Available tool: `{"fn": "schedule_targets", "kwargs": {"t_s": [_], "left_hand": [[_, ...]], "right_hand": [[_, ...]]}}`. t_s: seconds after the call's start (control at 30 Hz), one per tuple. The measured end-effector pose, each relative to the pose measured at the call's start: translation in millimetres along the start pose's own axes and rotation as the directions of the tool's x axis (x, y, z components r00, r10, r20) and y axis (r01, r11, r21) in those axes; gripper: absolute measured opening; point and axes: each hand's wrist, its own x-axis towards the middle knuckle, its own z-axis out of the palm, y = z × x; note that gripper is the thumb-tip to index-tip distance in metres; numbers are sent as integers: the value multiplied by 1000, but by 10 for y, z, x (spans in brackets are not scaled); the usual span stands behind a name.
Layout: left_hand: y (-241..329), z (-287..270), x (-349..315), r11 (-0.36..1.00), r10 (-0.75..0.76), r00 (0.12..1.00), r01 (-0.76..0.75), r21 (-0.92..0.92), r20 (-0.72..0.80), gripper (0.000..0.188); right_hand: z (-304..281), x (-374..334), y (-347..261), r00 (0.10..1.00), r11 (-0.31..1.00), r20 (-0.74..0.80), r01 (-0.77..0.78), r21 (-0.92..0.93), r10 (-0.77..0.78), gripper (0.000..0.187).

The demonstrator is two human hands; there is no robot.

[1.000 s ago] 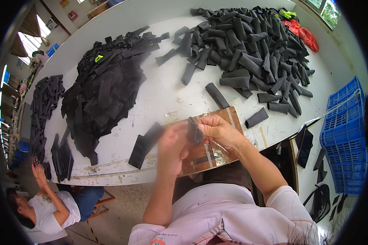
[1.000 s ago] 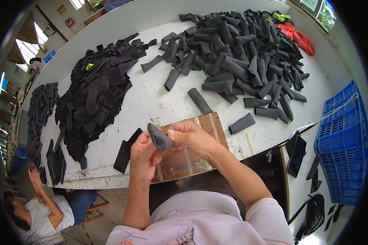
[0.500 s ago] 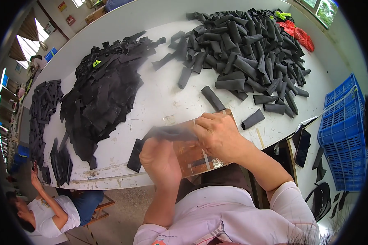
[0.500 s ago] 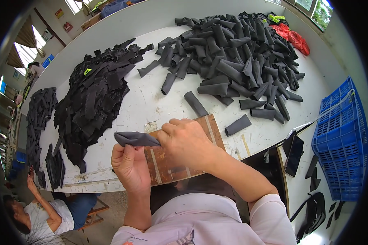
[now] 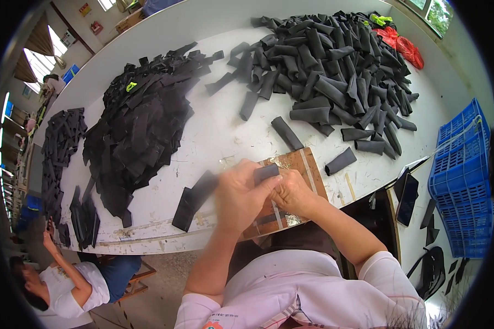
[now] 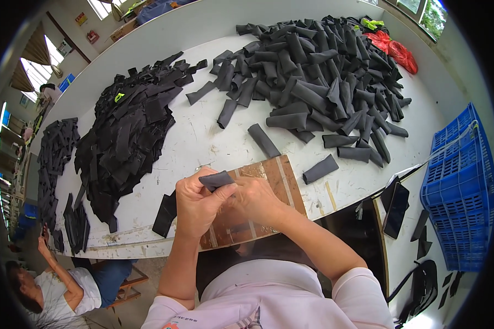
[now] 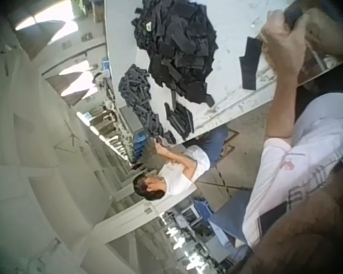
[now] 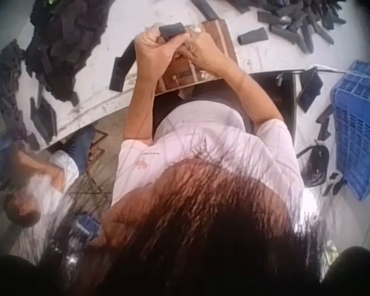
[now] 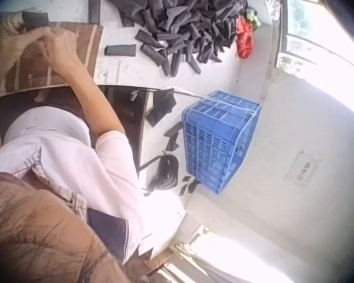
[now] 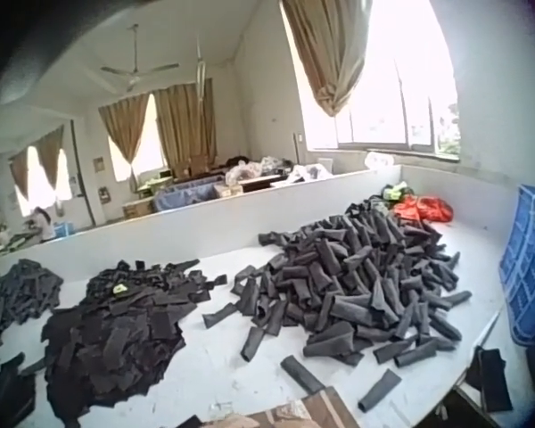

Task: Assembling black foam parts by applying adhesive and joining sections.

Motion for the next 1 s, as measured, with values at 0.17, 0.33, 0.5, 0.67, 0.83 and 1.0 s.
{"fn": "schedule_targets", "kwargs": {"t_s": [0.17,0.33,0.5,0.67,0.83,1.0], "left_hand": [[39,56,-113,935,352,922,-355,8,-159,14],[77,41,-114,834,321,909,-404,-376,-265,15],[105,-9,-106,649,339,902,-429,-629,-266,15],[20,-168,-121,438,198,928,-372,-818,-316,9],[-15,-90,-181,507,142,959,-285,-814,-247,10],[-117,-152,-146,671,214,919,-385,-634,-332,10]], "right_hand": [[-87,52,-34,991,994,134,-5,-106,19,27],[-145,113,-176,987,987,145,-52,-150,74,28],[-224,175,-261,988,977,153,24,-212,9,28],[-231,205,-336,984,945,169,108,-308,-57,29],[-46,95,-192,987,952,158,64,-298,-17,28],[-149,184,-280,979,963,196,107,-246,-59,28]]}}
